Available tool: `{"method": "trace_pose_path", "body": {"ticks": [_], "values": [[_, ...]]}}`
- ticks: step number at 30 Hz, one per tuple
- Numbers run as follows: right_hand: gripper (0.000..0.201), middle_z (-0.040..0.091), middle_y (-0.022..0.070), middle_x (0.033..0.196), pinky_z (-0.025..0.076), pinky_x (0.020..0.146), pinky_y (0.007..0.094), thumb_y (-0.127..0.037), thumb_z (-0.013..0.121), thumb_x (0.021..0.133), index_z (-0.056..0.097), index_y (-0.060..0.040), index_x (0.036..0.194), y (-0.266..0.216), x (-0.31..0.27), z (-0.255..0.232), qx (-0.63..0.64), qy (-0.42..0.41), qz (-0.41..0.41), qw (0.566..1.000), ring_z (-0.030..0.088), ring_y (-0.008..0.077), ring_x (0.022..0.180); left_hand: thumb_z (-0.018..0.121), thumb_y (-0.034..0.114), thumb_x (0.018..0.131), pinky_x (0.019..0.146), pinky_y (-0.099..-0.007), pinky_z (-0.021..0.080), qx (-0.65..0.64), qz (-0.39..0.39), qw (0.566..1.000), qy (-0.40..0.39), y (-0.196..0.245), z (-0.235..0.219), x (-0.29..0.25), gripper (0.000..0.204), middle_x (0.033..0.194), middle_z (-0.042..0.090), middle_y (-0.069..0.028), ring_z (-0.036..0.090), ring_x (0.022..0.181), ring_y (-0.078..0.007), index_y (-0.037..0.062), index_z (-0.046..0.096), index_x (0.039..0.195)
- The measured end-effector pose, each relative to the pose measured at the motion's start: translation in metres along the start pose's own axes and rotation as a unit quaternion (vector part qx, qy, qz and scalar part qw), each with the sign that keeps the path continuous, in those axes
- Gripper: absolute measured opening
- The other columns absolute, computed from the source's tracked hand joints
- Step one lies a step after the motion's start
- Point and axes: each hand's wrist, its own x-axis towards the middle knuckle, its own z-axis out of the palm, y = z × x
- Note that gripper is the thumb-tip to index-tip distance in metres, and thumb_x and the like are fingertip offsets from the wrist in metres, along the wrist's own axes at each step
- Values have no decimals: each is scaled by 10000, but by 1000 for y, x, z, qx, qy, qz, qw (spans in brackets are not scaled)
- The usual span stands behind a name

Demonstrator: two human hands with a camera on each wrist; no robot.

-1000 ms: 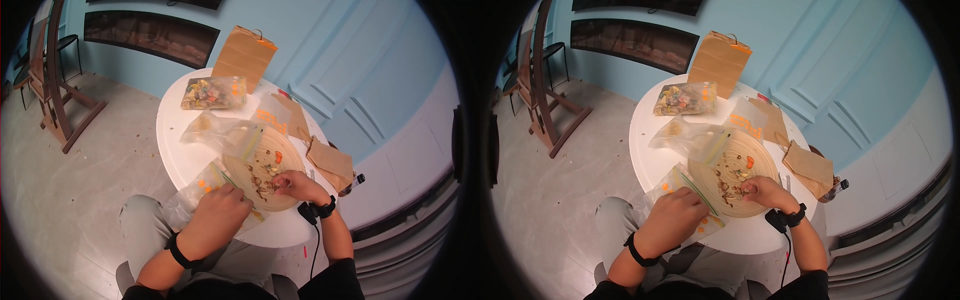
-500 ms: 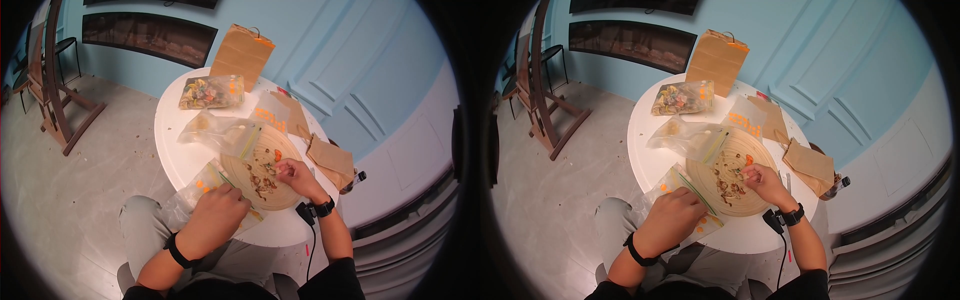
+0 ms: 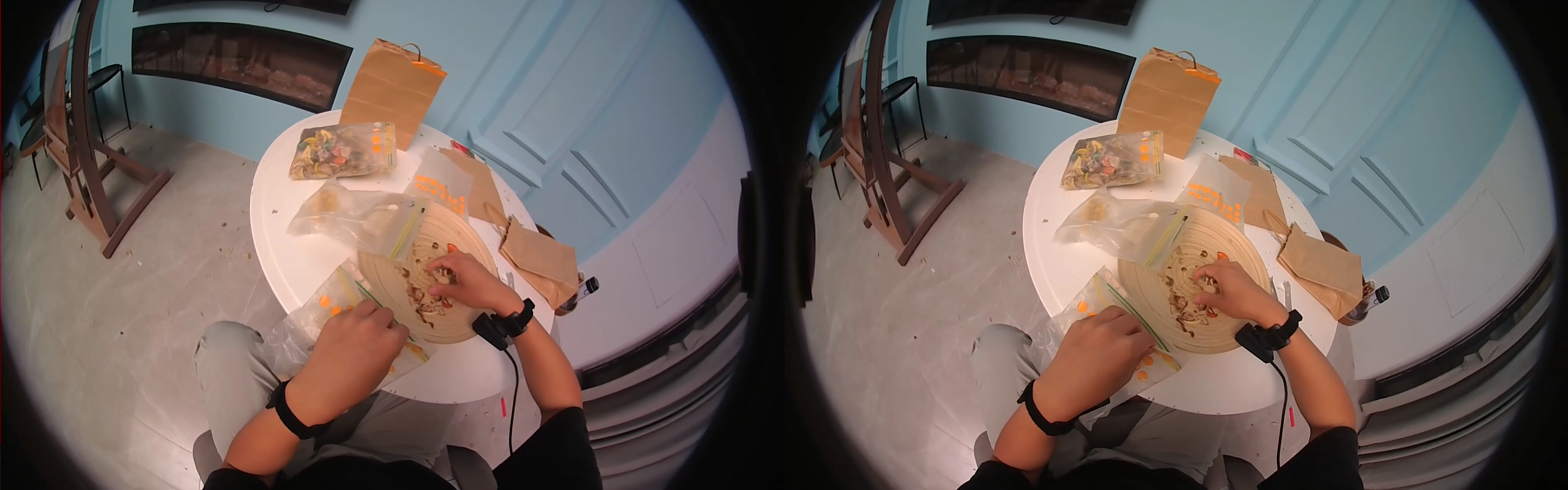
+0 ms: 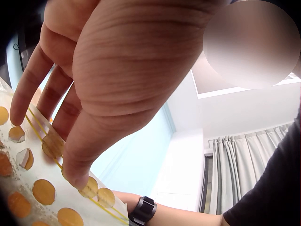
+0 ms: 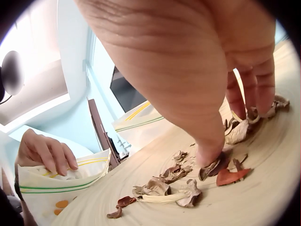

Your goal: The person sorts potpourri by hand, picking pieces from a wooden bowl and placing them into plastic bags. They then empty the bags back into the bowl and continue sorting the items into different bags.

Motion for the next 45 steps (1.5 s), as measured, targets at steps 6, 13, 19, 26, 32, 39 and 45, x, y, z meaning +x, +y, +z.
{"method": "trace_pose_path", "body": {"ticks": [6,13,19,26,32,39,45], "values": [[163,697,137,816,504,666,333,-111,753,889,705,-15,1012,-21,6,-4,88,-69,118,987,664,218,727,684,37,719,714,-390,544,-1,-2,1000,5,-2,0,-1,72,821,625,-85,633,872,-275,55,667,787],[146,698,32,907,533,685,232,-74,652,989,680,6,1109,-25,3,-2,361,-54,192,911,649,77,749,724,84,784,698,-371,550,22,-7,1000,-3,-3,-4,0,95,828,674,-46,656,837,-241,77,748,875],[217,683,24,1050,548,752,228,-76,631,1004,643,-11,1211,-18,1,-3,602,-56,212,768,659,84,887,731,93,792,699,-370,550,22,-10,1000,0,-3,-4,-1,87,830,676,-47,656,835,-240,74,747,876],[276,660,12,991,543,747,225,-84,602,1009,620,-6,1273,-14,1,2,683,-33,222,695,638,98,861,737,98,791,697,-368,549,23,-9,1000,-1,-3,-4,0,78,823,675,-48,657,831,-238,73,747,865],[283,656,12,965,540,755,230,-175,585,1035,633,-4,1256,-6,2,8,732,-44,219,644,629,111,846,737,96,782,693,-368,550,24,-11,1000,-3,-4,-2,0,84,823,674,-47,658,832,-239,77,746,864],[478,677,43,1005,553,845,287,-426,495,1079,641,1,1232,-17,2,9,735,-64,207,643,664,167,936,702,55,736,699,-383,545,7,-6,1000,-1,-4,-1,1,73,822,648,-74,646,860,-262,58,697,809],[811,664,146,1216,498,1032,362,-648,280,1048,581,50,1329,-66,0,6,718,-139,162,662,626,244,1183,719,78,749,695,-374,550,21,-7,1000,1,-3,1,1,98,827,658,-51,652,860,-240,82,732,845]]}}
